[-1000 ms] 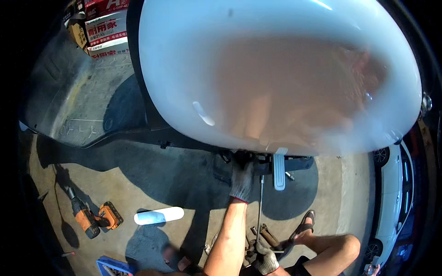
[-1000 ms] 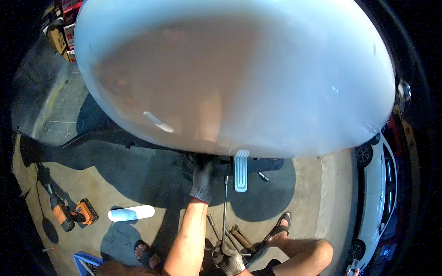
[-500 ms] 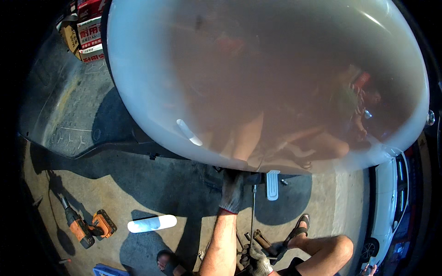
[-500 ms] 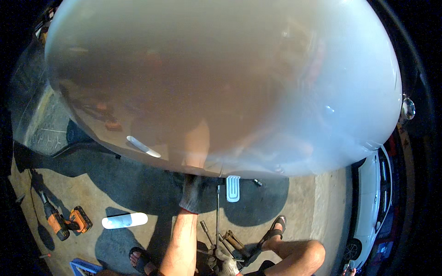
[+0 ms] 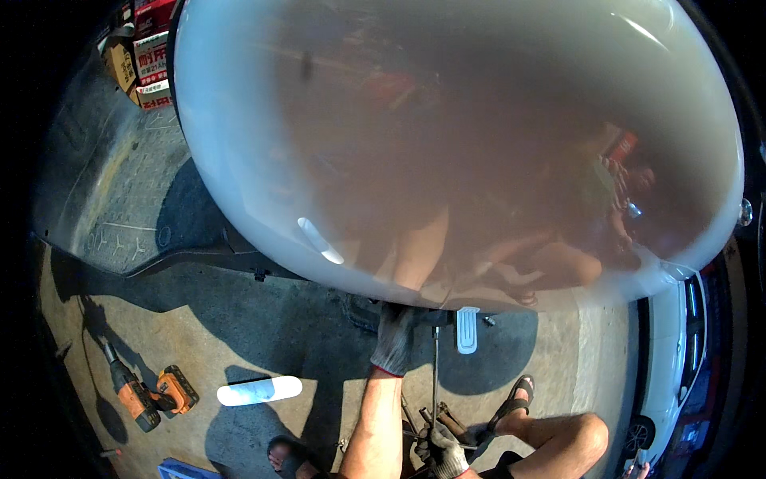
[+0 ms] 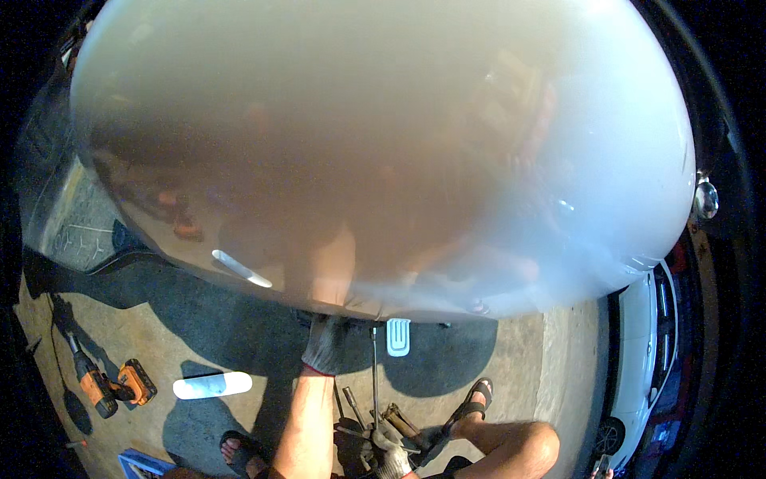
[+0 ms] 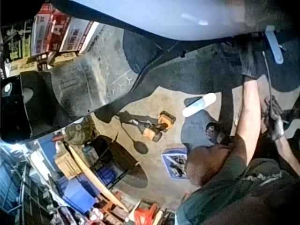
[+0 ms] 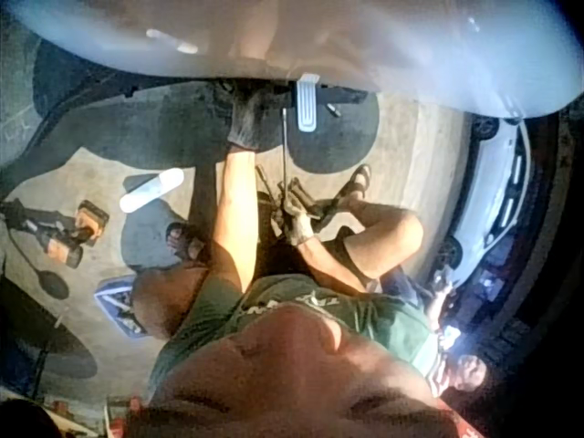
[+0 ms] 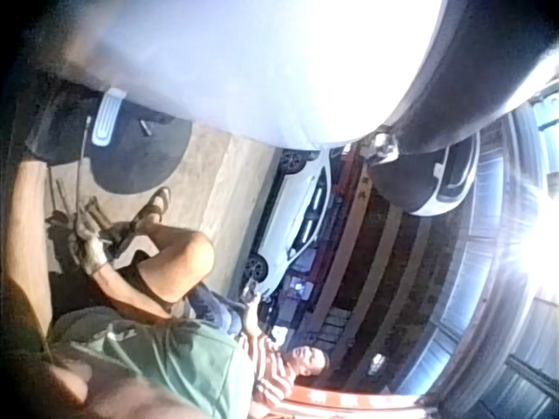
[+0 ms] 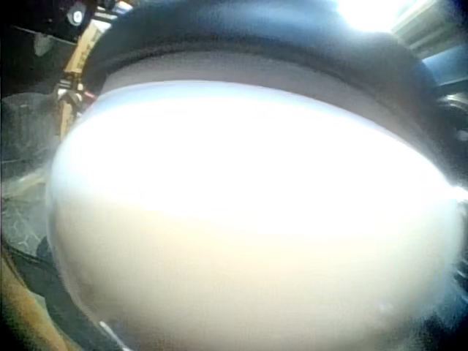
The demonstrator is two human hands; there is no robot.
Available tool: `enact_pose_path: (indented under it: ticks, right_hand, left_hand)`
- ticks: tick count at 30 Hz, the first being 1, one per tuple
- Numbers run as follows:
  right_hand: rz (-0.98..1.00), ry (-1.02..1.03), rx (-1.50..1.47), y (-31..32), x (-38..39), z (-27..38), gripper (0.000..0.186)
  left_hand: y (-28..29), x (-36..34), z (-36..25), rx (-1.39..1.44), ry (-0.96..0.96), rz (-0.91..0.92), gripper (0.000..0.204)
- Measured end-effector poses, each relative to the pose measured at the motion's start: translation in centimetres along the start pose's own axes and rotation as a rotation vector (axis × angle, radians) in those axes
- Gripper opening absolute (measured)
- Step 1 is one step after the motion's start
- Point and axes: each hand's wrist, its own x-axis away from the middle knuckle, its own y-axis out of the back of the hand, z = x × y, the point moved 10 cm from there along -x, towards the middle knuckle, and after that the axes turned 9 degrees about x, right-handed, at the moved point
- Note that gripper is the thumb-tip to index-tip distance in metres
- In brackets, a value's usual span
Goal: The person removes and adjusts components on the side of a scooter using a T-handle wrench and a hammer while seated on the ground.
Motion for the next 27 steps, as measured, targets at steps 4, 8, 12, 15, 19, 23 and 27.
enact_pose_path:
  ticks: [4,8,12,15,19,23,27]
  right_hand:
    - [0.065,0.004,0.056,-0.2,-1.8,0.8,0.029]
    - [-0.034,-0.058,-0.060,-0.3,-1.1,0.0,0.018]
    - [-0.009,-0.132,-0.092,1.9,-2.5,-1.7,0.015]
    - [0.024,-0.111,-0.051,1.5,-2.5,-1.1,0.015]
    - [-0.049,-0.080,-0.012,1.4,-2.4,-0.2,0.020]
    - [0.014,-0.051,0.039,0.3,-1.8,0.9,0.030]
    - [0.036,-0.046,0.065,-0.3,-1.5,1.1,0.036]
  left_hand:
    - [0.4,0.7,-0.4,0.012,0.025,-0.038,0.046]
    - [2.3,0.3,1.0,-0.167,0.037,0.009,0.046]
    - [2.7,0.3,1.1,-0.492,0.046,0.038,0.046]
    - [2.8,0.1,0.7,-0.830,0.038,0.070,0.046]
    - [2.8,0.0,0.8,-1.111,0.056,0.102,0.047]
    - [3.1,0.0,1.4,-1.227,0.098,0.106,0.048]
    - [3.6,-0.2,1.4,-1.080,0.056,0.087,0.048]
